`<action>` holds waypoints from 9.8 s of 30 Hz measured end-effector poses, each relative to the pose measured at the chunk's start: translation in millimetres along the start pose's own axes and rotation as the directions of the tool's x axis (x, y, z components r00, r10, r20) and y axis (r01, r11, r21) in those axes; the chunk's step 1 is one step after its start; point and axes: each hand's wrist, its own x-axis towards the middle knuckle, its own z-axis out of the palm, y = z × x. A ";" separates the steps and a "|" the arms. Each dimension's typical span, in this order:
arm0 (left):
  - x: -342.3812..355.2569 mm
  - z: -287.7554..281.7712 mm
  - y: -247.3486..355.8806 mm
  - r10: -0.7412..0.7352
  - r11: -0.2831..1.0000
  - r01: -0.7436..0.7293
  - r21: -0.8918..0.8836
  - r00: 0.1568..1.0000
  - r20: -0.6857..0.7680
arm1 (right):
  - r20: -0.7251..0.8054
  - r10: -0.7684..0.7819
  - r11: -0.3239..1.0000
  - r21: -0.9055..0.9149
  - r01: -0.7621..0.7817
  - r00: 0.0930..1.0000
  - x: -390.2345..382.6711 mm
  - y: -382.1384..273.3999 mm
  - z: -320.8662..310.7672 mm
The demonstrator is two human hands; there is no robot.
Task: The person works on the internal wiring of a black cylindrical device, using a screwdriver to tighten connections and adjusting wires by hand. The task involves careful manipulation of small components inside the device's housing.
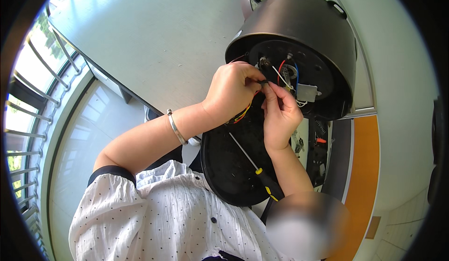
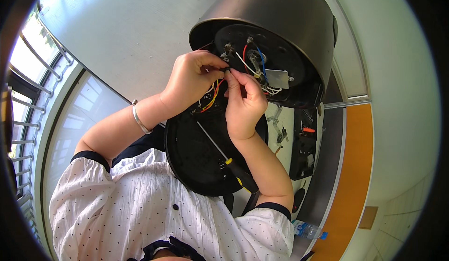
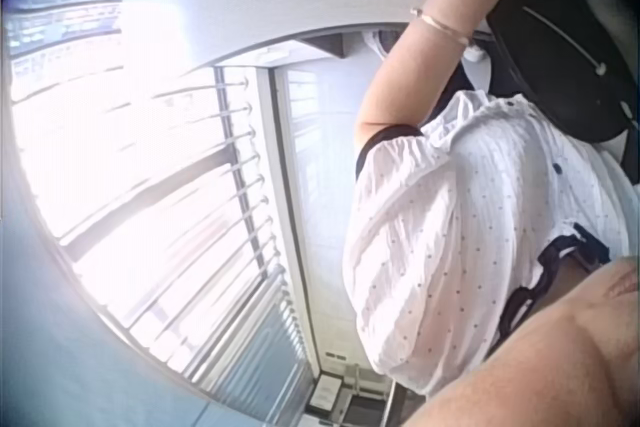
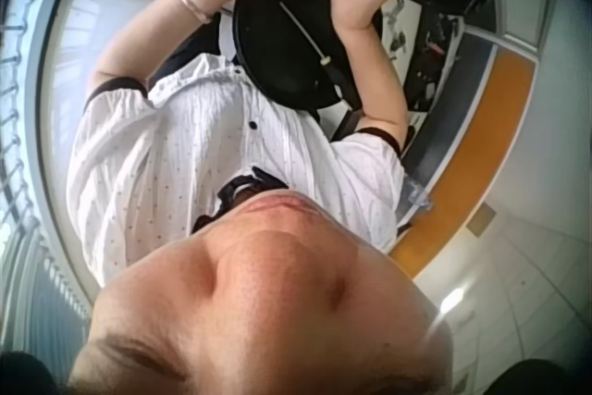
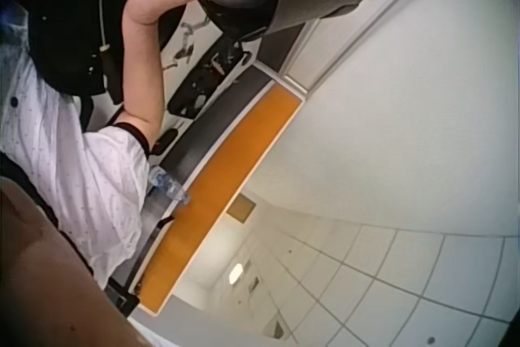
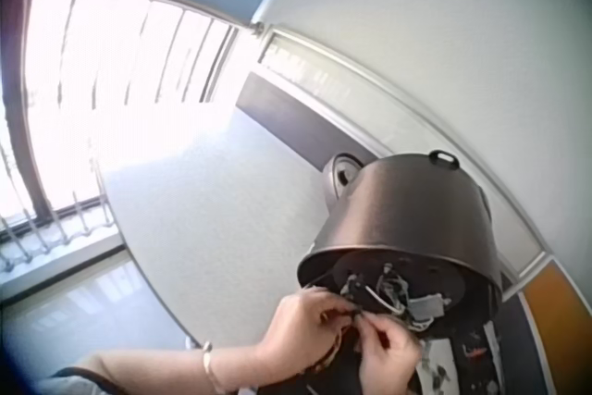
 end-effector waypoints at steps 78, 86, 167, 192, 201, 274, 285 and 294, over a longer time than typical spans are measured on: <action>-8.0 -26.8 7.2 -0.138 0.887 0.260 -0.381 0.938 0.317 | 0.149 -0.187 0.972 0.175 0.160 0.971 -13.5 -2.1 -13.6; -10.7 -27.8 5.8 -0.119 0.922 0.229 -0.314 0.936 0.333 | 0.133 -0.123 0.976 0.197 0.095 0.983 -17.6 -5.3 -12.2; -36.4 -13.6 13.3 0.078 0.935 -0.035 -0.353 0.991 0.109 | 0.059 -0.259 0.951 0.190 0.244 0.964 -23.6 -2.2 -18.7; -34.9 -16.1 16.8 -0.043 0.930 0.094 -0.355 0.988 0.148 | 0.161 0.074 0.941 0.315 -0.123 0.984 -24.2 -6.9 -21.3; -30.7 -18.0 21.8 -0.111 0.917 0.168 -0.361 0.978 0.174 | 0.092 -0.198 0.965 0.193 0.178 0.976 -20.7 0.0 -19.4; 1.7 -7.4 -8.5 0.263 0.958 -0.263 0.115 0.965 0.020 | 0.138 -0.482 0.852 -0.154 0.500 0.865 6.6 17.5 -11.4; 13.7 10.3 -22.4 0.361 0.875 -0.336 0.349 0.933 -0.007 | 0.177 -0.577 0.659 -0.478 0.582 0.798 19.2 20.2 -5.8; 19.7 7.3 -20.7 0.532 0.687 -0.480 0.545 0.844 0.074 | 0.123 -0.615 0.655 -0.471 0.591 0.779 23.7 30.0 0.6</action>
